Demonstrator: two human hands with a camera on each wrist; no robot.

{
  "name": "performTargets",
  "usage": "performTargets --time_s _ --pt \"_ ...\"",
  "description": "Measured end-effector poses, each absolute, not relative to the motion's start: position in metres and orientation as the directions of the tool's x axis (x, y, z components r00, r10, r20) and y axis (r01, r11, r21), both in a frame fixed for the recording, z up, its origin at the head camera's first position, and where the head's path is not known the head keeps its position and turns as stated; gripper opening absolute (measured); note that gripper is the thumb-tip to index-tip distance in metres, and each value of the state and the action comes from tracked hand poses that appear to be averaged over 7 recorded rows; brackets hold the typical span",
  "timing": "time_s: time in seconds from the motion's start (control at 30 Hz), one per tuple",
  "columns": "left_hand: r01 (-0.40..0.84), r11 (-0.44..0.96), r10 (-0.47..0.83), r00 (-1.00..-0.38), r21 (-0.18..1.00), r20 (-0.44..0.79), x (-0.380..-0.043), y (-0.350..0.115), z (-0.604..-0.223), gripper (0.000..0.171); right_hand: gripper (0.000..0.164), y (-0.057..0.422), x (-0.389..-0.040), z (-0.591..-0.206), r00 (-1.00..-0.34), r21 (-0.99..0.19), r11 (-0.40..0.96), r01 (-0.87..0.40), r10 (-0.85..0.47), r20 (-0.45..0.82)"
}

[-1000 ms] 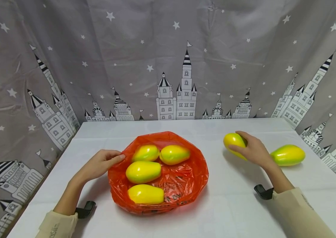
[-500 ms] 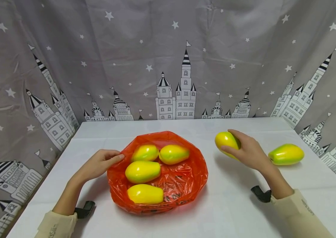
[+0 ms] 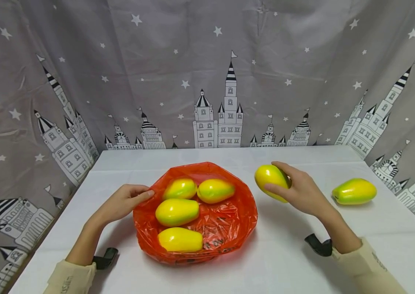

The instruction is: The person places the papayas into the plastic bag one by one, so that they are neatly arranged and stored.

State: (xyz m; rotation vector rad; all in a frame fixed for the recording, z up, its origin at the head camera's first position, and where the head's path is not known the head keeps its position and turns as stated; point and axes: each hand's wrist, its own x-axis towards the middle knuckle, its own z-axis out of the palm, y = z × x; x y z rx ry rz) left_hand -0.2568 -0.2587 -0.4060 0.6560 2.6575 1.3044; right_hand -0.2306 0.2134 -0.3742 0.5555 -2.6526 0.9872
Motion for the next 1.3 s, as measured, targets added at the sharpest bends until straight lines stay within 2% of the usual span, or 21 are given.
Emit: performTargets --time_s 0.6,1.0,1.3 --pt "0.324 0.540 0.422 -0.903 0.777 0.084 -0.255 -0.258 -0.405 0.034 0.060 0.191 -0.213 -0.372 -0.888 -0.655 0.600 -0.459 -0.312 0.337" --pt "0.342 0.544 0.424 -0.900 0.766 0.101 -0.256 -0.257 -0.403 0.032 0.061 0.180 -0.199 -0.370 -0.849 -0.634 0.565 -0.528 -0.352 0.393" --pt "0.329 0.549 0.421 -0.903 0.768 0.086 -0.256 -0.257 -0.406 0.035 0.062 0.162 -0.192 -0.369 -0.785 -0.620 0.485 -0.617 -0.436 0.440"
